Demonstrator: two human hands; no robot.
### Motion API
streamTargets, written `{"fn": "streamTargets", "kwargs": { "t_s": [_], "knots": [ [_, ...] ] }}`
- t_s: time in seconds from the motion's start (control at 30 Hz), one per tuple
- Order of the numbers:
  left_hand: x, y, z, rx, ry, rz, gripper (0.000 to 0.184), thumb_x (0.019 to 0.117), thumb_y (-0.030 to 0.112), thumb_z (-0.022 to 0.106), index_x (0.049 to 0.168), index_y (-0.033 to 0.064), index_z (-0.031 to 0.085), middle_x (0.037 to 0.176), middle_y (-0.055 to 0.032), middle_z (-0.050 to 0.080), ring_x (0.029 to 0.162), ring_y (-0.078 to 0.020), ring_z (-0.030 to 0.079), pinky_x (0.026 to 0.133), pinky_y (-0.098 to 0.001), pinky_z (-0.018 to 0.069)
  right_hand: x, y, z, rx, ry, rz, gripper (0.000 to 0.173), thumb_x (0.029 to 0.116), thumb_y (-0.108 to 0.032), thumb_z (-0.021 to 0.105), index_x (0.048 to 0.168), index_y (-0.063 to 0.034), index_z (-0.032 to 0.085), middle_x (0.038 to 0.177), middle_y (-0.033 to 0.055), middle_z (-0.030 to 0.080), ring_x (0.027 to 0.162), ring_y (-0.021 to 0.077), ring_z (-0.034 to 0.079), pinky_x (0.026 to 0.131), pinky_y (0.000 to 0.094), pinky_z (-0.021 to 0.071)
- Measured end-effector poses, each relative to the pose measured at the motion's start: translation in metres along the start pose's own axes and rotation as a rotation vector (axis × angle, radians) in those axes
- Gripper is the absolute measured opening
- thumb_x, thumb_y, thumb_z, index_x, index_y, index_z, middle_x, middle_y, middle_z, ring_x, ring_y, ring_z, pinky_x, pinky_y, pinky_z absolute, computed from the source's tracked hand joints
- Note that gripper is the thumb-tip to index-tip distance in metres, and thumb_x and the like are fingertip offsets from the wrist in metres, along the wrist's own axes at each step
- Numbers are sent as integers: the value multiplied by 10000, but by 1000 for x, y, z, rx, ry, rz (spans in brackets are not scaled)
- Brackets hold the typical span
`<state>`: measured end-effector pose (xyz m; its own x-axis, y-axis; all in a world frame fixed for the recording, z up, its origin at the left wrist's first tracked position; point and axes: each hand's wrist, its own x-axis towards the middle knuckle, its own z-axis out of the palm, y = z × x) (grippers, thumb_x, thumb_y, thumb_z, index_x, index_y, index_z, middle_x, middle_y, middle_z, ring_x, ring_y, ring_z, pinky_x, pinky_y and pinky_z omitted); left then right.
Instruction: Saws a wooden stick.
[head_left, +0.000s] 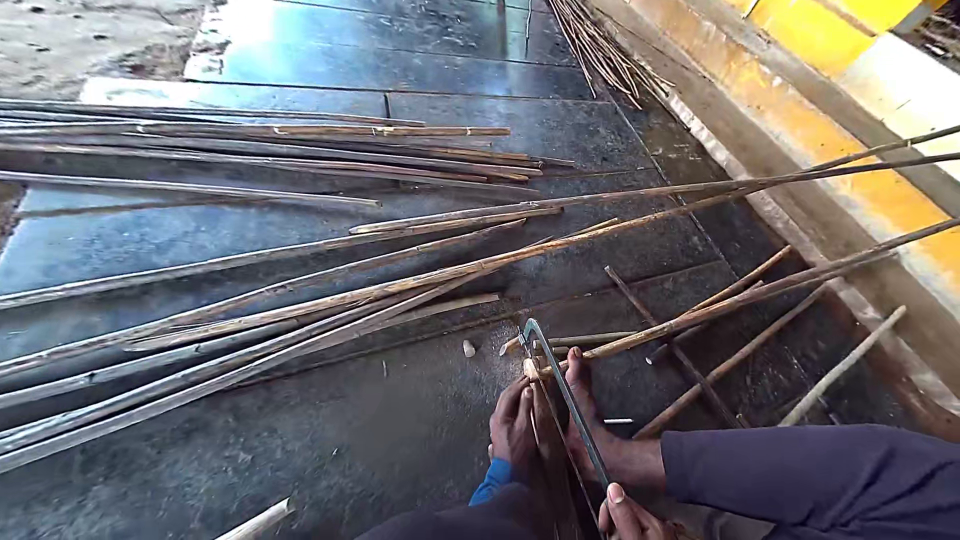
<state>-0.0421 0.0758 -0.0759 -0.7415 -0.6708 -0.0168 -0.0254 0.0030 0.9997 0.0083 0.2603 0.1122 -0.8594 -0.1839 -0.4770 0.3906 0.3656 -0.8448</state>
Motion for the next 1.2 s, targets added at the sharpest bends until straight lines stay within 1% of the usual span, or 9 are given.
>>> {"fn": "streamTargets", "kwargs": {
  "t_s": [0.07,0.2,0.33,0.5,0.6,0.73,0.9,1.03,1.2],
  "knots": [
    [6,11,1,-110,40,-100,233,998,147,653,1160,-5,726,1096,-97,755,985,-154,732,922,-323,609,-3,-2,-1,-50,2,6,495,1105,-376,380,897,-50,688,604,15,500,466,126,426,451,328,402],
    [19,7,0,-179,33,-223,158,951,120,728,1066,19,764,981,-84,774,872,-159,740,840,-326,621,-4,-6,3,-88,21,25,504,1100,-381,382,880,-45,687,592,18,501,459,129,436,454,336,414],
    [20,-1,0,-215,15,-262,123,938,124,740,998,20,768,1038,-102,756,944,-193,725,886,-345,609,-5,-9,7,-147,12,1,512,1105,-376,374,857,-41,673,579,32,495,450,151,440,454,358,426],
    [22,0,6,-286,49,-339,134,917,120,761,971,-1,748,1237,-153,712,1141,-260,691,947,-398,602,-3,-12,8,-215,26,-58,485,1104,-325,391,806,-58,665,547,-1,480,444,124,428,453,333,396],
    [18,6,10,-294,62,-348,102,939,93,731,984,2,745,1239,-133,718,1123,-235,699,949,-390,598,6,-13,16,-280,43,-89,489,1093,-346,397,802,-65,670,566,13,514,461,138,477,469,350,442],
    [17,4,12,-327,76,-335,121,944,117,731,994,8,748,1246,-136,717,1144,-245,693,964,-394,594,0,-16,16,-299,41,-100,474,1096,-306,411,784,-47,657,562,10,519,461,121,483,471,331,441],
    [16,5,13,-303,73,-331,118,950,128,728,1004,26,753,1252,-113,721,1147,-228,694,965,-388,593,51,-13,37,-225,72,-179,480,1091,-367,413,760,-102,639,557,-4,472,450,142,447,447,333,419],
    [19,6,13,-231,82,-295,152,963,159,710,1021,22,741,1197,-112,738,1093,-213,714,939,-380,605,20,-26,21,-271,31,-112,471,1093,-295,416,785,-39,664,556,22,515,459,137,482,466,349,447],
    [15,5,17,-250,96,-292,159,961,155,719,1034,17,746,1193,-115,739,1080,-215,718,934,-368,608,83,-18,52,-182,56,-180,492,1086,-383,416,764,-86,641,551,-1,463,449,144,443,450,340,420]
  ]
}}
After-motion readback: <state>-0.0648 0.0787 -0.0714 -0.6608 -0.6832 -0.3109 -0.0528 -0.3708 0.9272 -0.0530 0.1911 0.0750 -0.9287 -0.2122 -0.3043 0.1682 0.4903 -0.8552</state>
